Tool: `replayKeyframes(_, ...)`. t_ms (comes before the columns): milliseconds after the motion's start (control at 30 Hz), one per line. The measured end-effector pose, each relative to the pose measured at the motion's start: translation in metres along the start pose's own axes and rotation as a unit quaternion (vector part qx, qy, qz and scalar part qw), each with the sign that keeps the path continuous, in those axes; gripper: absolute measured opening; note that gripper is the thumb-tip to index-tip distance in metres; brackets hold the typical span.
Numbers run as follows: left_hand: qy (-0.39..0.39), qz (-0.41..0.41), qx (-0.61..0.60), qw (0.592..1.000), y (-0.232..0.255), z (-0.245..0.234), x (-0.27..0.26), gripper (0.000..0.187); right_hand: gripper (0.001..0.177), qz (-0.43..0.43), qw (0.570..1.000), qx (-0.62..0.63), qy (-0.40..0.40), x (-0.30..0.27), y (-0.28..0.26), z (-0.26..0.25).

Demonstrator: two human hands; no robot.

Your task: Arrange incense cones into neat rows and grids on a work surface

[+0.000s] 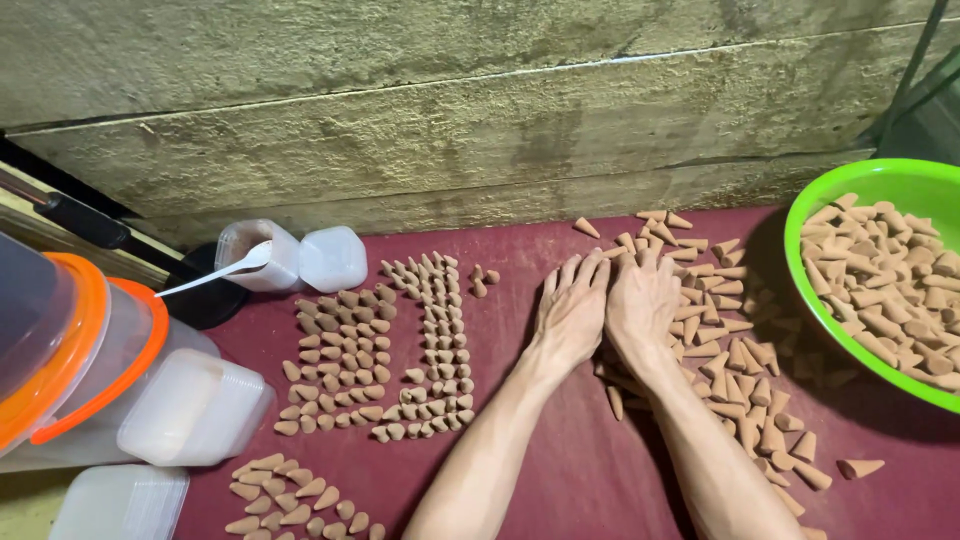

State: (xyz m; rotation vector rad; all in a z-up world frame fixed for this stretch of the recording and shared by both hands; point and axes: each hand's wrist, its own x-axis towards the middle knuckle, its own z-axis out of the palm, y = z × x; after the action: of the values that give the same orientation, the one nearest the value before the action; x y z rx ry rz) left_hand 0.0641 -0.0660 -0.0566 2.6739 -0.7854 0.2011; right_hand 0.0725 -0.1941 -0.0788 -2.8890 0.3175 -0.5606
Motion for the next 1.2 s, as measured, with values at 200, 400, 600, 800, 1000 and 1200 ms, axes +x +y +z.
replayKeyframes(200, 0.005, -0.034, -0.036, 0.999, -0.003, -0.02, -0.018, 0.088, 0.02, -0.037, 0.991, 0.126, -0.03, 0.001, -0.002, 0.004)
replayKeyframes(400, 0.081, -0.142, -0.16, 0.973, 0.0, -0.07, -0.054, 0.06, 0.017, -0.049, 0.957, 0.281, -0.057, -0.009, -0.048, -0.049)
replayKeyframes(600, 0.153, -0.184, -0.22, 0.946, -0.014, -0.092, -0.081, 0.045, 0.02, -0.091, 0.929, 0.341, -0.11, -0.021, -0.084, -0.063)
replayKeyframes(800, 0.108, -0.203, -0.152, 0.961, -0.029, -0.086, -0.087, 0.057, 0.02, -0.127, 0.911, 0.376, -0.108, -0.023, -0.103, -0.055)
replayKeyframes(1000, 0.05, -0.177, -0.138, 0.973, -0.042, -0.1, -0.088, 0.07, 0.038, -0.102, 0.916, 0.382, -0.071, -0.028, -0.112, -0.036)
replayKeyframes(1200, 0.003, -0.145, -0.058, 0.988, -0.064, -0.086, -0.087, 0.074, 0.04, -0.106, 0.913, 0.395, -0.017, -0.03, -0.117, -0.013)
